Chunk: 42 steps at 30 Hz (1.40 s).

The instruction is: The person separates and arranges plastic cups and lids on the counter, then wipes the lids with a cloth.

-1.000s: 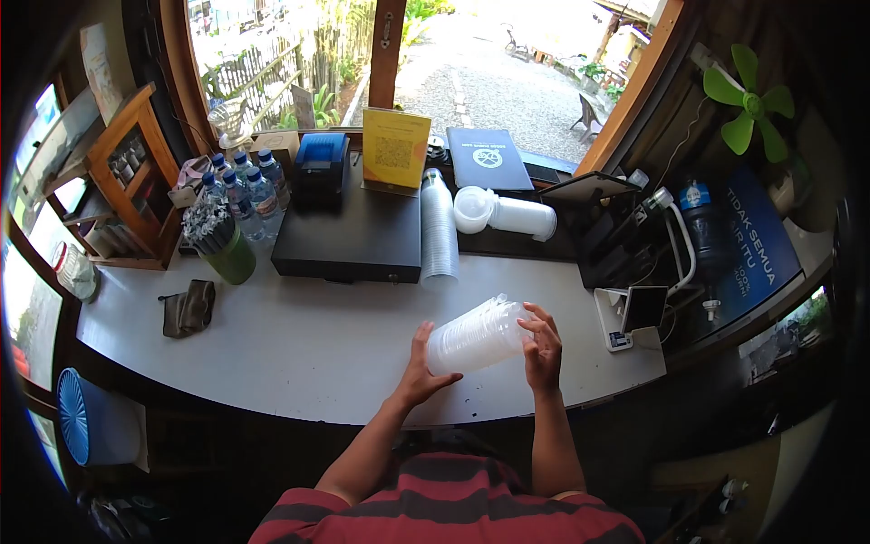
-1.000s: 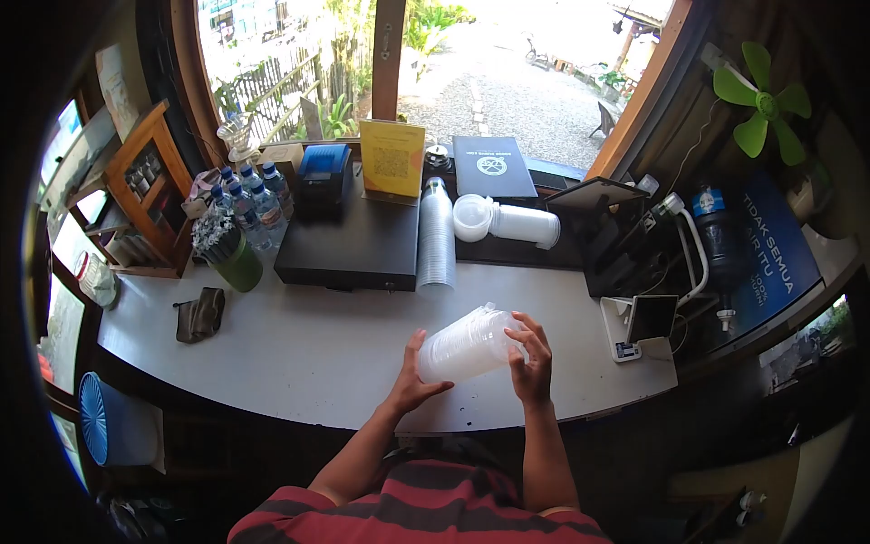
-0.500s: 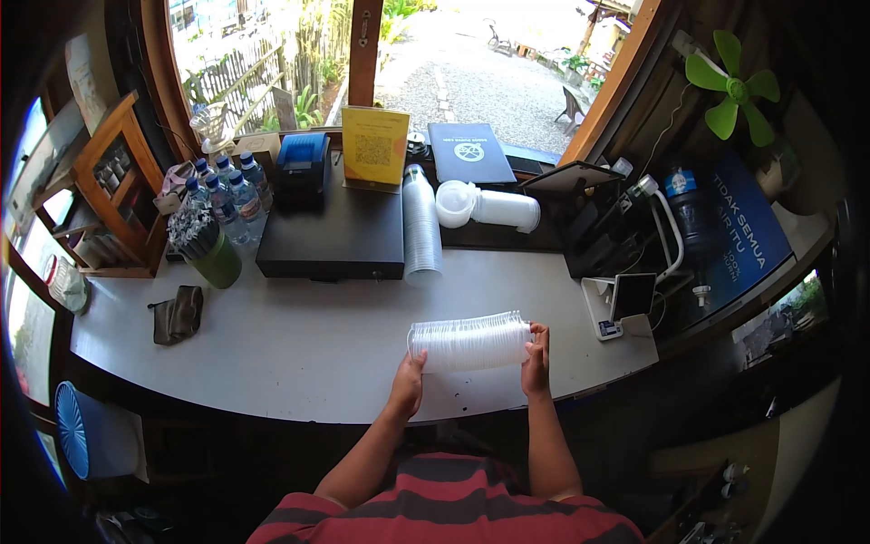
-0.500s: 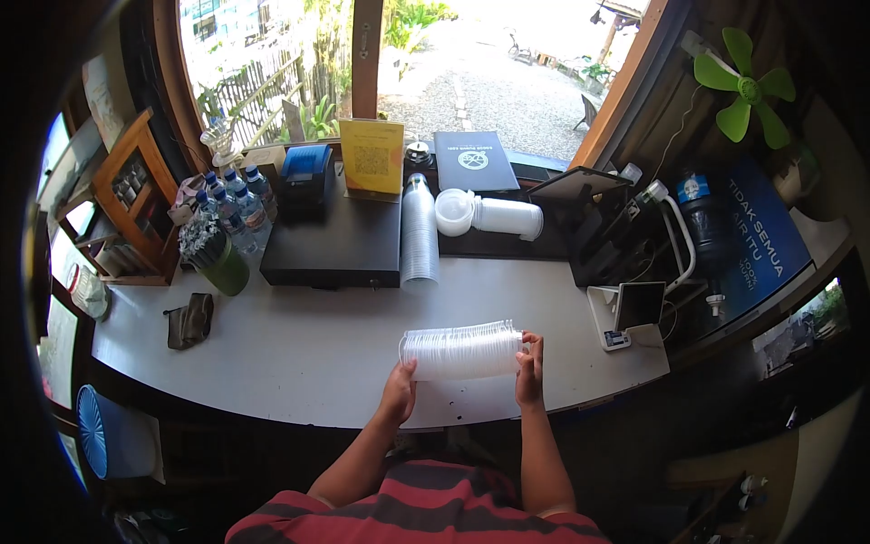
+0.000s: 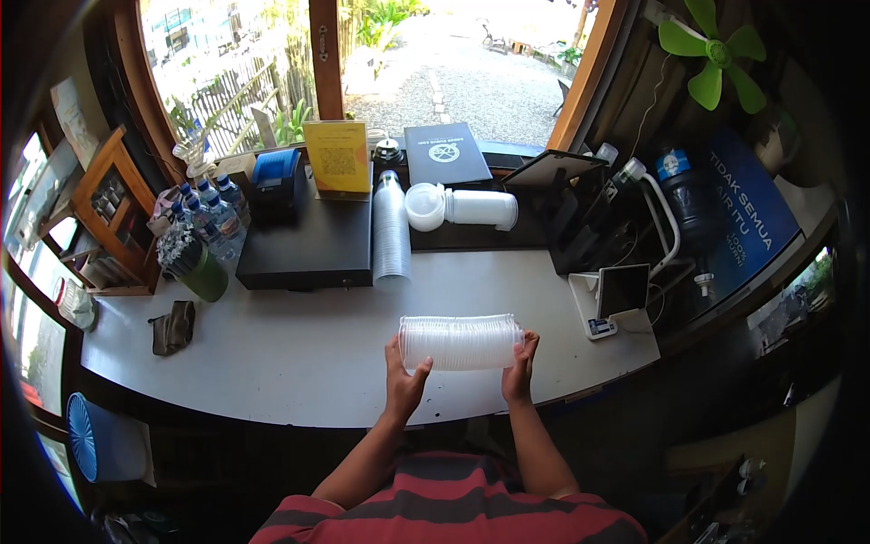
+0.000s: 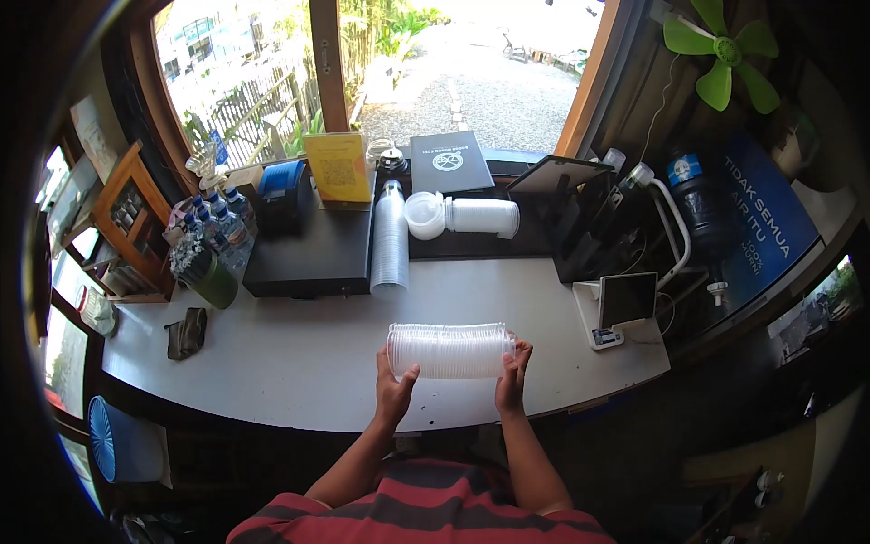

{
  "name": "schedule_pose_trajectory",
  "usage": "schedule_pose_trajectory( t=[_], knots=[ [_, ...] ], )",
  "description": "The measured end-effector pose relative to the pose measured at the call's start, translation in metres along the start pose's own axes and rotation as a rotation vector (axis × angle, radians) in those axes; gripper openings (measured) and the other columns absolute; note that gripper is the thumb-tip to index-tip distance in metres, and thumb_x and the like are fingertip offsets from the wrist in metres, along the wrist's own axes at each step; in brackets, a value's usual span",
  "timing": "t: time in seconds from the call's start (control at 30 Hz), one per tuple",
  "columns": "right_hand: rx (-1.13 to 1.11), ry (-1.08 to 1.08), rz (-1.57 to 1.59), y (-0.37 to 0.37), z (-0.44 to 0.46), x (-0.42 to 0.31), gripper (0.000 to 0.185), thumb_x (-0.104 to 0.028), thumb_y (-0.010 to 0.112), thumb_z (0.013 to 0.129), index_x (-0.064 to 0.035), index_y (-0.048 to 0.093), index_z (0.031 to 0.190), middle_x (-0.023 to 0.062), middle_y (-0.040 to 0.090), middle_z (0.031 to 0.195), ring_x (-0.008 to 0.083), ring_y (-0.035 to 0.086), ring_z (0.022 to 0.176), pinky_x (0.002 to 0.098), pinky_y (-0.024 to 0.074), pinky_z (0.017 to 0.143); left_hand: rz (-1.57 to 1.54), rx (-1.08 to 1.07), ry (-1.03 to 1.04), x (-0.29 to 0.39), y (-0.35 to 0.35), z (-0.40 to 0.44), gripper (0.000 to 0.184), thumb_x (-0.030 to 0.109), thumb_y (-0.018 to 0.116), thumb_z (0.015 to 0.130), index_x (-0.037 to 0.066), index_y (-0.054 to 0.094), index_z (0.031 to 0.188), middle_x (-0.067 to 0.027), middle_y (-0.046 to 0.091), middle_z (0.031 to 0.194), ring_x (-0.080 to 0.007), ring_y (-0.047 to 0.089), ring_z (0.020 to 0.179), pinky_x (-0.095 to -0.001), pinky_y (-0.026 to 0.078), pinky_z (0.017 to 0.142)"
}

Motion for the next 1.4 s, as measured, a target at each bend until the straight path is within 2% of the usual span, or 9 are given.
schedule_pose_trajectory(
  t=[0.2,0.33,0.57,0.7,0.73,0.97,1.17,1.27,1.4],
  knots=[
    [-0.075,-0.152,-0.138,-0.034,0.022,-0.026,0.048,-0.048,0.049,0.101,-0.0054,0.038,0.119,0.0211,0.038,0.14,0.028,0.04,0.128,0.0425,0.0291,0.11,-0.287,0.057,-0.069,-0.001,0.047,0.003,0.051,0.027,0.062,0.093,-0.002,0.042,0.131,-0.0164,0.049,0.131,-0.0248,0.05,0.119,-0.0361,0.038,0.106],
    [-0.147,-0.311,-0.441,-0.061,0.038,-0.062,0.05,-0.05,0.056,0.098,-0.0044,0.045,0.115,0.0245,0.036,0.138,0.0372,0.043,0.126,0.0508,0.0319,0.11,-0.333,0.034,-0.168,-0.023,0.081,0.01,0.041,0.024,0.055,0.098,-0.001,0.044,0.129,-0.0136,0.053,0.125,-0.0214,0.052,0.119,-0.0363,0.039,0.106],
    [-0.409,-0.637,-0.564,-0.063,0.062,-0.131,0.055,-0.051,0.071,0.088,-0.0088,0.051,0.118,0.0215,0.035,0.132,0.042,0.046,0.126,0.057,0.0421,0.103,-0.838,-0.094,-0.544,-0.041,0.175,-0.001,0.043,0.033,0.049,0.102,0.002,0.044,0.132,-0.0161,0.057,0.129,-0.0275,0.057,0.122,-0.0425,0.044,0.106],
    [-0.507,-0.742,-0.551,-0.067,0.082,-0.162,0.058,-0.05,0.077,0.083,-0.0109,0.054,0.12,0.0206,0.038,0.131,0.0432,0.049,0.124,0.0557,0.0468,0.099,-0.899,-0.133,-0.533,-0.036,0.232,-0.01,0.055,0.041,0.037,0.104,0.003,0.043,0.143,-0.0164,0.055,0.139,-0.0303,0.054,0.127,-0.0452,0.044,0.107],
    [-0.511,-0.765,-0.551,-0.069,0.09,-0.171,0.059,-0.05,0.078,0.082,-0.0112,0.054,0.119,0.0206,0.04,0.13,0.0432,0.05,0.122,0.0549,0.0484,0.097,-0.96,-0.132,-0.502,-0.027,0.24,-0.005,0.054,0.037,0.048,0.102,0.004,0.04,0.144,-0.0134,0.055,0.137,-0.0286,0.055,0.126,-0.0466,0.045,0.105],
    [-0.353,-1.116,-0.446,-0.11,0.136,-0.247,0.06,-0.051,0.078,0.082,-0.0153,0.046,0.118,0.0192,0.036,0.132,0.0444,0.049,0.124,0.059,0.0496,0.1,-0.811,-0.275,-0.124,0.075,0.3,0.113,0.048,0.036,0.048,0.103,0.004,0.043,0.138,-0.0112,0.054,0.132,-0.0232,0.055,0.124,-0.0388,0.044,0.106],
    [-0.104,-1.295,-0.506,-0.136,0.209,-0.3,0.059,-0.045,0.082,0.08,-0.0133,0.05,0.118,0.0198,0.039,0.138,0.0458,0.049,0.128,0.059,0.0498,0.101,-0.495,-0.492,0.096,0.165,0.387,0.202,0.043,0.034,0.048,0.104,-0.001,0.058,0.126,-0.0077,0.066,0.111,-0.0135,0.063,0.098,-0.0303,0.049,0.086],
    [-0.039,-1.283,-0.603,-0.141,0.257,-0.299,0.061,-0.052,0.078,0.082,-0.0103,0.05,0.118,0.0223,0.042,0.139,0.0422,0.049,0.13,0.0548,0.0492,0.101,-0.557,-0.573,-0.086,0.147,0.419,0.249,0.042,0.04,0.049,0.102,0.003,0.063,0.116,-0.0041,0.069,0.096,-0.011,0.061,0.083,-0.0273,0.045,0.072],
    [-0.091,-1.177,-0.675,-0.135,0.294,-0.297,0.061,-0.049,0.082,0.079,-0.0076,0.054,0.114,0.0234,0.044,0.137,0.0406,0.049,0.128,0.0519,0.0471,0.1,-0.464,-0.57,-0.175,0.138,0.426,0.272,0.046,0.042,0.045,0.101,0.007,0.06,0.127,-0.0031,0.071,0.105,-0.012,0.061,0.089,-0.0282,0.043,0.076]
  ],
)
Point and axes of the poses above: each hand's wrist, its own z-axis towards the middle knuckle, its own y-axis out of the palm, x = y × z, the point moved 7 cm from there along z, towards the middle knuckle
